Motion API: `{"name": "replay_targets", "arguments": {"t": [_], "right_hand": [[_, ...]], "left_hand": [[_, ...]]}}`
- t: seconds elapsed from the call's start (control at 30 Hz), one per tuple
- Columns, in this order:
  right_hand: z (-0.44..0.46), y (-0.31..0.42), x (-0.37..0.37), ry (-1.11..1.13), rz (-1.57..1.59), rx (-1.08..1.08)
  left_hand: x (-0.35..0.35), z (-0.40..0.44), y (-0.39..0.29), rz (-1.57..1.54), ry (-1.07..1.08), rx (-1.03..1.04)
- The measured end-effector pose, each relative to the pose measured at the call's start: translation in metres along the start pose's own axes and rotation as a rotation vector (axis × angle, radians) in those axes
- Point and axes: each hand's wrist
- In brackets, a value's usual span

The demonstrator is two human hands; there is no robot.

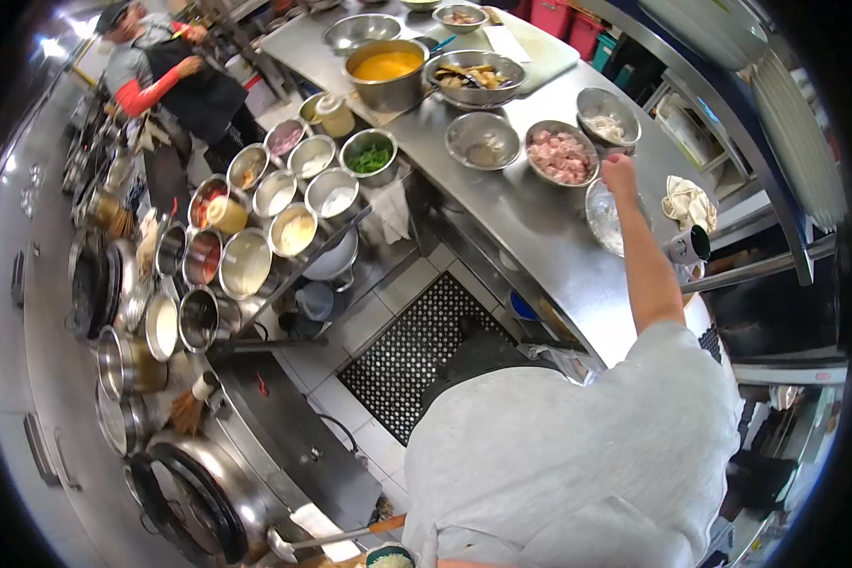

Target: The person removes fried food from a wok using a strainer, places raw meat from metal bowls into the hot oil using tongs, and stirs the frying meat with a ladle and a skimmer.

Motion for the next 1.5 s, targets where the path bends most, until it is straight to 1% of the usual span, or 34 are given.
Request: {"name": "replay_targets", "arguments": {"t": [0.03,0.1,0.13,0.17,0.2,0.23,0.27,0.33,0.37,0.43,0.47,0.5,0.57,0.63,0.67,0.7,0.77,0.8,0.83,0.9,0.97,1.0,1.03,1.1,1.17,1.23,1.3,1.37,1.43,1.5], "right_hand": [[0.015,-0.010,-0.004,-0.015,0.004,0.020],[0.052,-0.031,-0.004,0.211,-0.304,-0.182],[0.064,-0.038,0.003,0.420,-0.275,-0.140],[0.059,-0.031,0.000,0.415,-0.265,-0.120],[0.043,-0.010,-0.009,0.462,-0.208,-0.058],[0.031,0.003,-0.013,0.508,-0.148,0.003],[0.025,0.002,-0.009,0.504,-0.132,0.020],[0.019,0.001,-0.005,0.560,0.255,0.142],[0.017,0.003,-0.002,0.555,0.265,0.149],[0.013,0.008,0.005,0.561,0.520,0.249],[0.010,0.011,0.001,0.520,0.518,0.212],[0.008,0.010,-0.004,0.517,0.529,0.218],[0.004,0.010,-0.012,0.501,0.477,0.131],[-0.004,0.012,-0.028,0.495,0.522,0.139],[-0.012,0.012,-0.038,0.486,0.555,0.147],[-0.020,0.016,-0.050,0.487,0.552,0.154],[-0.035,0.030,-0.070,0.541,0.655,0.093],[-0.040,0.034,-0.074,0.561,0.649,0.084],[-0.044,0.038,-0.077,0.601,0.649,0.051],[-0.059,0.060,-0.079,0.698,0.633,-0.012],[-0.070,0.091,-0.072,0.911,0.676,0.019],[-0.073,0.097,-0.056,1.042,0.671,-0.036],[-0.083,0.114,-0.043,1.122,0.647,-0.074],[-0.108,0.151,-0.018,1.296,0.651,-0.157],[-0.136,0.185,0.010,1.445,0.650,-0.253],[-0.169,0.225,0.030,1.611,0.611,-0.352],[-0.212,0.259,0.051,1.756,0.570,-0.426],[-0.262,0.292,0.063,1.846,0.454,-0.494],[-0.314,0.327,0.080,1.940,0.356,-0.557],[-0.372,0.356,0.097,2.049,0.224,-0.606]], "left_hand": [[0.021,0.008,-0.022,-0.075,0.069,0.058],[0.063,0.026,-0.061,-0.129,0.207,0.103],[0.113,0.055,-0.043,-0.207,0.212,0.282],[0.151,0.079,-0.030,-0.285,0.214,0.461],[0.164,0.075,-0.074,-0.295,0.331,0.467],[0.181,0.067,-0.134,-0.302,0.447,0.474],[0.200,0.063,-0.172,-0.288,0.510,0.603],[0.232,0.050,-0.237,-0.287,0.627,0.823],[0.242,0.041,-0.267,-0.301,0.681,0.916],[0.251,0.012,-0.324,-0.334,0.684,1.060],[0.255,0.000,-0.343,-0.365,0.746,1.099],[0.259,-0.010,-0.356,-0.394,0.809,1.136],[0.271,-0.023,-0.368,-0.424,0.878,1.249],[0.278,-0.033,-0.370,-0.415,1.014,1.203],[0.284,-0.036,-0.367,-0.430,1.072,1.135],[0.289,-0.037,-0.366,-0.426,1.079,1.132],[0.299,-0.037,-0.363,-0.386,1.138,1.041],[0.306,-0.035,-0.360,-0.437,1.157,0.982],[0.318,-0.028,-0.354,-0.517,1.245,0.851],[0.313,-0.022,-0.365,-0.675,1.352,0.634],[0.308,-0.006,-0.381,-0.702,1.414,0.539],[0.302,0.005,-0.383,-0.778,1.423,0.453],[0.294,0.017,-0.382,-0.857,1.421,0.366],[0.274,0.045,-0.369,-0.946,1.395,0.332],[0.254,0.072,-0.337,-0.980,1.347,0.262],[0.232,0.100,-0.296,-1.005,1.349,0.227],[0.209,0.115,-0.252,-1.024,1.284,0.167],[0.191,0.131,-0.203,-1.071,1.187,0.104],[0.179,0.152,-0.154,-1.053,1.156,0.072],[0.153,0.165,-0.112,-1.048,1.068,-0.021]]}}
Point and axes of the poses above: each hand's wrist, its own z-axis towards the middle knuckle, its own x-axis out of the palm, y = z × x, and after that the axes turned 3 degrees about -y, right-handed
